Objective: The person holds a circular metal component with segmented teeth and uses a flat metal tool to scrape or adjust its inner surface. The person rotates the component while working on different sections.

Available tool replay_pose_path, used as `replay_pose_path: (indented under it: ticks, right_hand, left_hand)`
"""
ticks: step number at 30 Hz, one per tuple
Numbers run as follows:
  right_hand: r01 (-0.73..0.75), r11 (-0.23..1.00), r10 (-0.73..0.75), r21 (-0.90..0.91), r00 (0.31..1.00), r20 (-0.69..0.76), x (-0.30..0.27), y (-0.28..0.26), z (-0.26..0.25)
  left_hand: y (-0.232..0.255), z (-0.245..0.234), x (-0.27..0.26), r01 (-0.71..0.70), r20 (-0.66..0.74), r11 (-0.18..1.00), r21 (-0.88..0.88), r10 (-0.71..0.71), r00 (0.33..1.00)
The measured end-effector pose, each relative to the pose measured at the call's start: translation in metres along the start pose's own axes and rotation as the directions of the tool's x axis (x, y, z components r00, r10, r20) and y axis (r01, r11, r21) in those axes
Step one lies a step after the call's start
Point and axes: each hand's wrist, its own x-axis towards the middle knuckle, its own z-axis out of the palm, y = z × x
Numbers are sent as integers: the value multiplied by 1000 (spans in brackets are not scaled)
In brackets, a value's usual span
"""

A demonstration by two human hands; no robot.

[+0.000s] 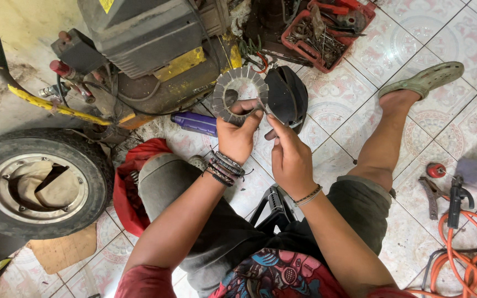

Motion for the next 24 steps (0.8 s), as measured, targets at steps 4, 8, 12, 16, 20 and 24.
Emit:
replay_pose_path:
  ticks: [4, 8, 12, 16, 20, 24]
  right_hand:
    - [26, 999, -27, -24, 999, -29, 13, -13, -5]
    - [25, 999, -25, -25, 1000, -9, 4, -3, -1]
    - [30, 999, -30, -15, 999, -22, 3, 2, 1]
    - [47, 998, -47, -41, 999, -23, 8, -4, -1]
    - [38, 999, -38, -22, 999, -6, 4, 1, 1]
    - [53, 998, -54, -42, 998, -11, 14, -8, -4]
  left_hand:
    - [-2, 2, -4, 7, 26, 1000, -2, -7, 1000]
    - [-6, -1, 1, -19, 1, 1000, 11, 19, 1000]
    - [-7, 3, -1, -8, 7, 1000, -2, 8, 1000]
    - [-5, -1, 1, -7, 16, 1000, 2, 6, 1000]
    - [-8, -1, 2, -10, -21, 1000, 0, 10, 1000]
    - [-6, 1, -1, 15, -4, 1000, -2, -15, 1000]
